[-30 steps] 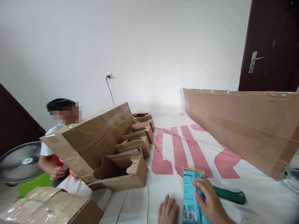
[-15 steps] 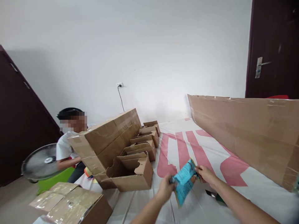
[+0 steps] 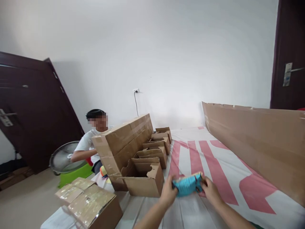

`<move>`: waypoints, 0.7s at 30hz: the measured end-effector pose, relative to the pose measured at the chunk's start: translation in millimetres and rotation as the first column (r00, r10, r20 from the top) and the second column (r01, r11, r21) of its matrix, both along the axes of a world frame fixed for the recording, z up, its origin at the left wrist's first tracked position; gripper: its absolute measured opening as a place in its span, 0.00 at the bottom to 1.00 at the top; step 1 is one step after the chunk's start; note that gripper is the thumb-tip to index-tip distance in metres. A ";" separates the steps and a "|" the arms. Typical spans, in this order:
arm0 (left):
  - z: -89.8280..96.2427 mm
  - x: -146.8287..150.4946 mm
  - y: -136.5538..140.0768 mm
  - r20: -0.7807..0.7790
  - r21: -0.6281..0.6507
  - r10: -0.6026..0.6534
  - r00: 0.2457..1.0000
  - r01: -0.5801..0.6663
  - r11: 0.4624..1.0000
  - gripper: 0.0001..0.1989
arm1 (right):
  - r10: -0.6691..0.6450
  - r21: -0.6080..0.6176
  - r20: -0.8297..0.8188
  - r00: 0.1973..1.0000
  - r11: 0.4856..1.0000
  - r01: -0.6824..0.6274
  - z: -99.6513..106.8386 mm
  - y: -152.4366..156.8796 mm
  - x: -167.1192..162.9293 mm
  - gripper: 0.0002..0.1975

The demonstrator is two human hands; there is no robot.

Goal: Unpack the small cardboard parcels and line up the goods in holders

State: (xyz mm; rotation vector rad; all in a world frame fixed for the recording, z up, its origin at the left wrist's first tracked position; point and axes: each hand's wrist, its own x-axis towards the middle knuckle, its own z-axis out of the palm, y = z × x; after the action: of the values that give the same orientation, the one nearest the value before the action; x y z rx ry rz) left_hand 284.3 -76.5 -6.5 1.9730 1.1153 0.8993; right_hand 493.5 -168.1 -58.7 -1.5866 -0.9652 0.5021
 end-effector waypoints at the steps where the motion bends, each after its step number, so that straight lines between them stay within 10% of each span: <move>1: -13.0 -10.3 -12.6 -0.011 -0.010 -0.047 0.999 0.047 0.999 0.27 | 0.010 0.008 -0.004 1.000 1.000 -0.010 -9.7 -8.1 -9.3 0.14; 7: -63.8 -74.8 -34.4 0.002 0.046 -0.166 0.986 0.165 0.985 0.31 | 0.132 0.057 0.000 0.991 0.990 -0.132 -49.7 -37.6 -52.5 0.15; 14: -53.1 -150.9 -10.3 0.093 0.233 0.173 0.981 -0.190 0.954 0.07 | 0.092 0.084 0.135 0.987 0.991 -0.104 -58.9 -45.7 -57.5 0.16; 21: -73.4 -170.0 2.2 0.017 0.592 0.677 0.735 -0.553 0.586 0.30 | 0.153 0.043 0.226 0.962 0.985 -0.167 -61.1 -45.5 -60.3 0.14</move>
State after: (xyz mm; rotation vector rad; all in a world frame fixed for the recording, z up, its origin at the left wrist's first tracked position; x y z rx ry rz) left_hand 114.4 -74.2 -79.9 2.1923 1.9232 1.5662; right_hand 433.2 -213.7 -119.7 -1.5383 -1.2750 0.4062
